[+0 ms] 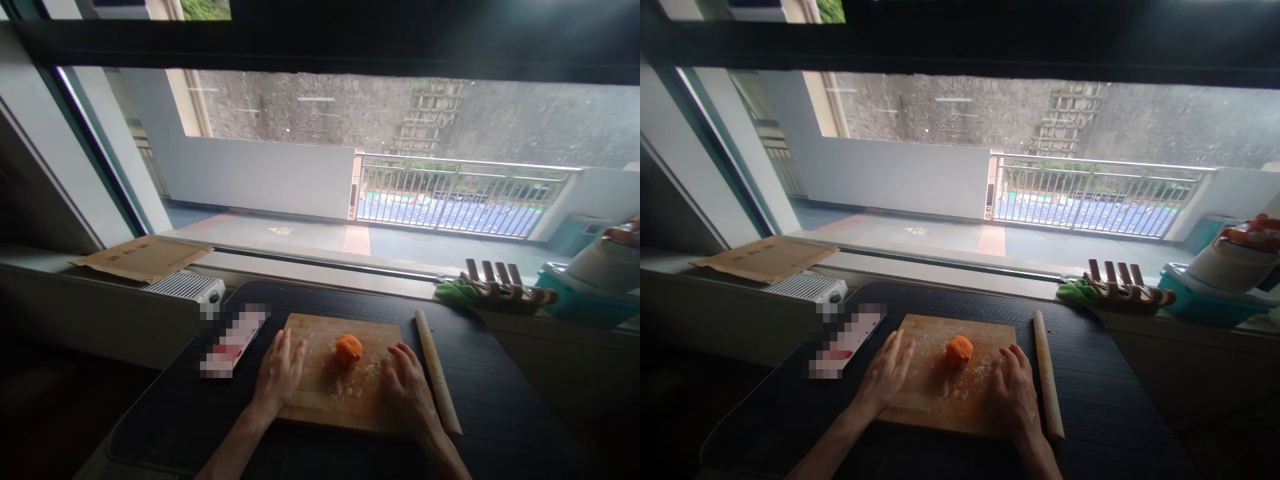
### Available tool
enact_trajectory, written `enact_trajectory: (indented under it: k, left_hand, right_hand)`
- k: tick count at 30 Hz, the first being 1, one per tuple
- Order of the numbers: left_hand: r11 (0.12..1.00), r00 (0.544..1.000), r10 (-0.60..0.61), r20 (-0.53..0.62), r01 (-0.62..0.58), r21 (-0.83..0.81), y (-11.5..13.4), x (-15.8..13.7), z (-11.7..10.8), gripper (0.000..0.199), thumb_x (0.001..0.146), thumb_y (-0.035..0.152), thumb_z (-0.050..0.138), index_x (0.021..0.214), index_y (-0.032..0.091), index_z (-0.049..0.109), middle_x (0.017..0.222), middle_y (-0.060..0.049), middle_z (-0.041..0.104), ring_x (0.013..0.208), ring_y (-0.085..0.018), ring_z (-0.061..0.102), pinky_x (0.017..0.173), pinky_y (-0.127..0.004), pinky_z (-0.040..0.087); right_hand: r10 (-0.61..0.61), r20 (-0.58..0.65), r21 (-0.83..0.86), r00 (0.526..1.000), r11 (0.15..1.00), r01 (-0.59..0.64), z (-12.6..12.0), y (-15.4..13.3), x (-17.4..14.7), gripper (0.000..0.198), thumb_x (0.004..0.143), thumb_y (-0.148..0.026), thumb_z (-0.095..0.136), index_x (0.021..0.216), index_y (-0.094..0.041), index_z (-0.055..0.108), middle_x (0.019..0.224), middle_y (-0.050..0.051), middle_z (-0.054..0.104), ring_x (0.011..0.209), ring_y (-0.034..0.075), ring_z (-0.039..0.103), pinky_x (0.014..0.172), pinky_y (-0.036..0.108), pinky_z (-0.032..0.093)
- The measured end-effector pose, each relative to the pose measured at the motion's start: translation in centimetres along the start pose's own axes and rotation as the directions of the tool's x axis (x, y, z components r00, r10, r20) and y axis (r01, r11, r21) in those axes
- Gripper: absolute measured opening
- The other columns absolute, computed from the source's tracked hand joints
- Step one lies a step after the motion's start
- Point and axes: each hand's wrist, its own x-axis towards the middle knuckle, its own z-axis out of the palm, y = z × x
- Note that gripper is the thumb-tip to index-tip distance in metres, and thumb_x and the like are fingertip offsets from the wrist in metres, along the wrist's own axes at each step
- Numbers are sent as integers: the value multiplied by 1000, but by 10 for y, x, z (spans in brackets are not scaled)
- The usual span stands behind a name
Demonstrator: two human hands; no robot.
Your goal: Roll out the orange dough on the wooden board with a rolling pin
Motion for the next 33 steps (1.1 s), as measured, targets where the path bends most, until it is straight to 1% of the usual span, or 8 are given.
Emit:
enact_trajectory:
  k: [3, 6, 8, 12, 17, 23, 28, 33]
  left_hand:
    - [999, 999, 24, -33, -22, 47, 4, -7, -1, 60, 91, 45, 37, 131, 3, 51, 140, -26, 49, 133, -37, 43, 108, -53, 37]
    - [986, 986, 165, -28, -165, 14, 34, -7, -3, 50, 90, 37, 40, 131, 11, 54, 141, -18, 52, 136, -32, 40, 111, -52, 32]
    - [960, 962, 271, 40, -268, -78, 62, -3, -4, 46, 92, 33, 37, 132, 16, 53, 140, -13, 54, 136, -26, 41, 114, -49, 30]
    - [928, 923, 340, 183, -298, -224, 102, 4, -3, 39, 94, 32, 35, 122, 21, 61, 132, -8, 61, 128, -23, 50, 114, -50, 28]
    - [933, 930, 312, 195, -261, -249, 92, 9, -2, 40, 94, 25, 31, 115, 21, 64, 124, -6, 67, 121, -22, 56, 112, -49, 32]
    - [937, 949, 278, 145, -235, -258, 98, 10, -6, 40, 96, 29, 30, 118, 19, 62, 121, -7, 67, 114, -19, 59, 100, -33, 44]
    - [933, 935, 327, 136, -297, -205, 117, 0, 12, 21, 84, 35, 57, 98, 20, 63, 99, -7, 66, 97, -27, 59, 92, -45, 45]
    - [879, 882, 446, 149, -401, -259, 105, 7, 17, 17, 82, 21, 58, 99, 21, 58, 100, -5, 62, 97, -21, 56, 91, -37, 46]
  right_hand:
    - [-57, 7, 8, 998, 998, 57, 1, -1, -1, 34, 82, -32, 47, 107, -20, 67, 129, 10, 58, 126, 27, 48, 108, 45, 39]
    - [-100, 20, -7, 995, 995, 100, 2, -1, -3, 31, 81, -29, 48, 103, -21, 69, 127, 9, 59, 127, 28, 47, 108, 46, 39]
    - [-119, 18, -19, 993, 993, 119, 2, 0, -3, 30, 81, -27, 48, 102, -22, 69, 126, 9, 60, 126, 28, 48, 108, 46, 40]
    - [-133, 3, -29, 991, 991, 133, 1, -1, -3, 29, 80, -26, 48, 100, -22, 69, 125, 9, 60, 124, 29, 49, 107, 48, 40]
    - [-122, 18, -32, 992, 992, 123, -2, -6, -4, 28, 81, -25, 47, 100, -23, 68, 126, 9, 59, 125, 29, 48, 106, 47, 41]
    - [-127, 18, -52, 992, 990, 128, -1, -7, -5, 27, 82, -24, 47, 100, -22, 67, 125, 8, 58, 124, 29, 48, 106, 46, 40]
    - [-138, 19, -57, 990, 989, 139, -1, -5, -5, 26, 83, -24, 46, 99, -23, 67, 126, 8, 58, 124, 28, 48, 106, 46, 40]
    - [-137, 41, -82, 990, 987, 140, 0, -2, -5, 28, 85, -25, 45, 102, -22, 67, 127, 8, 57, 125, 28, 46, 105, 46, 42]
